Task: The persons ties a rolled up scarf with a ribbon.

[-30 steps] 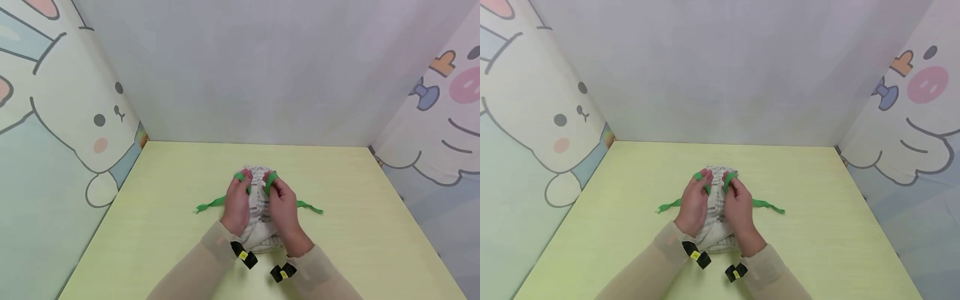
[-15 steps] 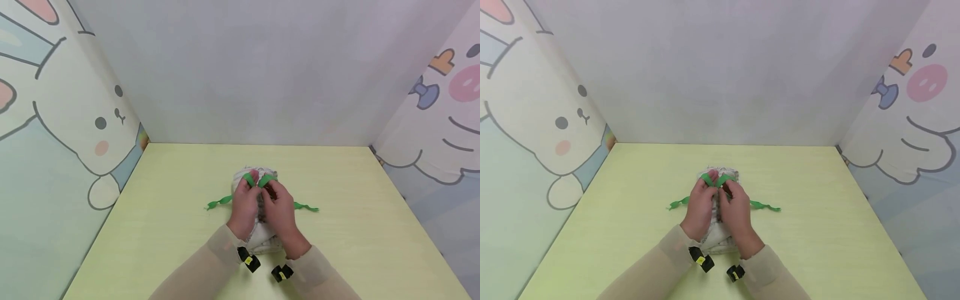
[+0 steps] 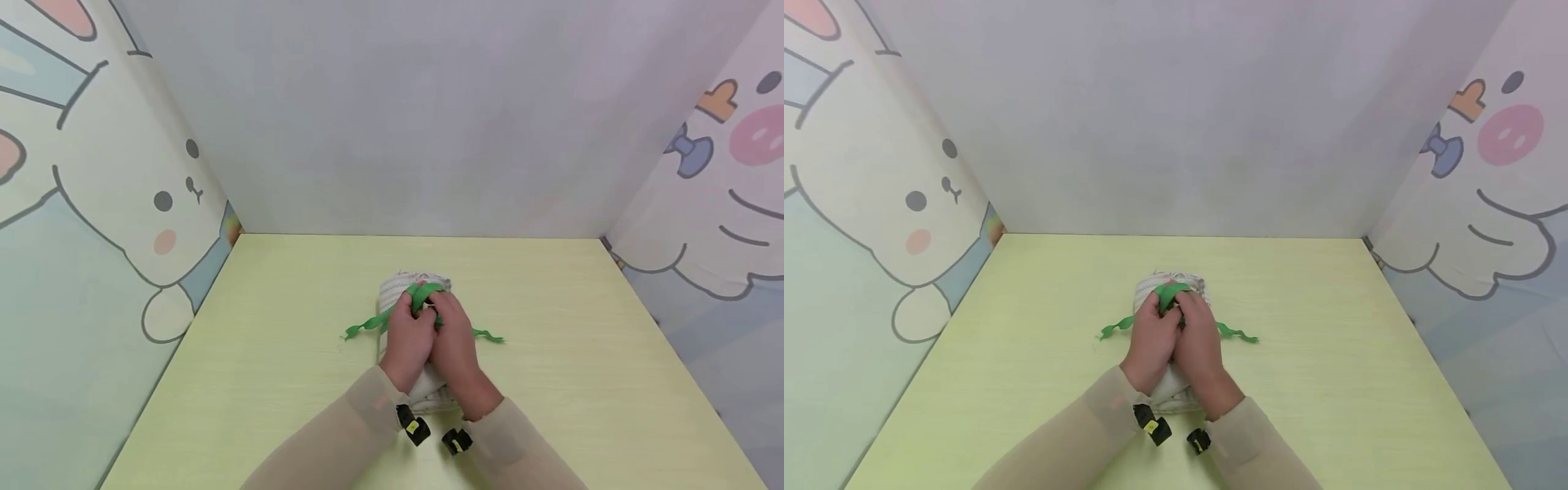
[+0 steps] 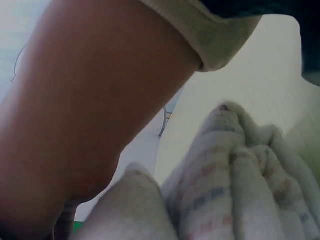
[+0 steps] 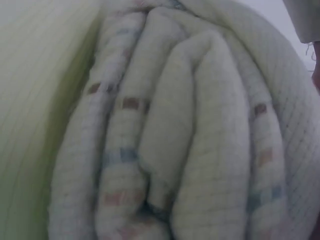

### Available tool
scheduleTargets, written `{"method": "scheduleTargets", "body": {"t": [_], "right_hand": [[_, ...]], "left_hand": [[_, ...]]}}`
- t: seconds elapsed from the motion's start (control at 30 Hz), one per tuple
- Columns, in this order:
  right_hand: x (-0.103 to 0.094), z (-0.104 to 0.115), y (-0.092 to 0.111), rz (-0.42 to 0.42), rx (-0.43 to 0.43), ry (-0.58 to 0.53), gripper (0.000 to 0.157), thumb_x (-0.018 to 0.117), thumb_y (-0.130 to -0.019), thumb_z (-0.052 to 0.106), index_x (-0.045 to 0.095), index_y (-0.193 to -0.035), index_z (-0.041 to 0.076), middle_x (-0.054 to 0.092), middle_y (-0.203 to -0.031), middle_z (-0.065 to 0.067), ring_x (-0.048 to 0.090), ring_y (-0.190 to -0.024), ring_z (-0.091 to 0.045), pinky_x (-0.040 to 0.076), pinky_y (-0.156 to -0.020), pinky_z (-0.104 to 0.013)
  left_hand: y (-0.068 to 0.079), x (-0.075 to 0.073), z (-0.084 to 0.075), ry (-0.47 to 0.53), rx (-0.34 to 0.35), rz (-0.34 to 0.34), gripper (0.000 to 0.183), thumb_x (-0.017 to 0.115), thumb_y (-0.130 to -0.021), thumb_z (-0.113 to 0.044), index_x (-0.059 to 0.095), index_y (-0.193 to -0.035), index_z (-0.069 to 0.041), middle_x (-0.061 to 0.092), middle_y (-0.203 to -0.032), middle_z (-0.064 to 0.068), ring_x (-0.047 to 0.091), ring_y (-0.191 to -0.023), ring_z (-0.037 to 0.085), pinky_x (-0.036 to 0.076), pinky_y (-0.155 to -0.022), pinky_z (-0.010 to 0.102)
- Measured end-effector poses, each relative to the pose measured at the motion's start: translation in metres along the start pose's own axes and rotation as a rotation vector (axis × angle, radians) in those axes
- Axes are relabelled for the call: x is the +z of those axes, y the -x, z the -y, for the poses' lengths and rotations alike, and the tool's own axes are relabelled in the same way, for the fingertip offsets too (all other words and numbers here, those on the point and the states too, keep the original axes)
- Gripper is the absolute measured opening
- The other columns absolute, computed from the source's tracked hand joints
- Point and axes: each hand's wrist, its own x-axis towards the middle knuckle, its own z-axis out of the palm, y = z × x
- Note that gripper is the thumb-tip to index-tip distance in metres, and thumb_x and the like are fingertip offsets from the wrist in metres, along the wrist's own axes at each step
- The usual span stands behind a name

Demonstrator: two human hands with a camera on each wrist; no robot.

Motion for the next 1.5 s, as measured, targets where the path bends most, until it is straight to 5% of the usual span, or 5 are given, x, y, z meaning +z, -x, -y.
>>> {"method": "scheduleTargets", "body": {"t": [0.13,0.53,0.8,1.27,1.5], "right_hand": [[0.001,0.000,-0.001,0.012,-0.029,0.029,0.028,0.071,-0.094,0.000,0.067,-0.122,0.003,0.063,-0.116,-0.013,0.062,-0.109,-0.030,0.055,-0.090,-0.047],[0.001,0.000,-0.006,0.048,0.095,-0.056,0.021,0.068,-0.098,0.006,0.063,-0.118,0.009,0.062,-0.110,-0.006,0.063,-0.100,-0.024,0.055,-0.084,-0.043],[0.001,0.000,-0.008,0.083,0.382,-0.394,0.036,0.069,-0.099,0.011,0.049,-0.129,0.006,0.063,-0.112,-0.010,0.060,-0.097,-0.022,0.052,-0.082,-0.033],[-0.001,-0.006,-0.014,0.158,0.484,-0.592,0.008,0.062,-0.102,0.007,0.064,-0.105,0.000,0.063,-0.095,-0.007,0.057,-0.085,-0.018,0.049,-0.072,-0.027],[-0.010,-0.006,-0.018,0.162,0.594,-0.785,0.008,0.057,-0.100,0.001,0.054,-0.107,-0.001,0.062,-0.092,-0.007,0.056,-0.084,-0.018,0.047,-0.075,-0.028]], "left_hand": [[-0.002,-0.002,0.002,-0.092,0.001,-0.034,0.015,0.059,-0.103,-0.021,0.066,-0.115,-0.017,0.062,-0.091,0.005,0.060,-0.080,0.019,0.050,-0.072,0.033],[-0.002,-0.005,0.000,-0.118,-0.015,-0.047,0.022,0.048,-0.109,-0.020,0.070,-0.110,-0.016,0.069,-0.110,0.002,0.064,-0.098,0.020,0.052,-0.084,0.038],[-0.003,-0.007,0.000,-0.022,-0.034,-0.023,0.028,0.043,-0.111,-0.023,0.070,-0.119,-0.016,0.069,-0.111,0.005,0.064,-0.098,0.021,0.051,-0.086,0.038],[-0.004,-0.010,-0.002,0.027,-0.028,-0.010,0.031,0.041,-0.112,-0.020,0.069,-0.124,-0.013,0.065,-0.126,0.003,0.058,-0.119,0.017,0.046,-0.102,0.039],[-0.004,-0.015,-0.003,-0.022,-0.036,-0.025,0.031,0.040,-0.113,-0.023,0.068,-0.124,-0.015,0.058,-0.080,0.002,0.046,-0.063,0.015,0.043,-0.069,0.030]]}}
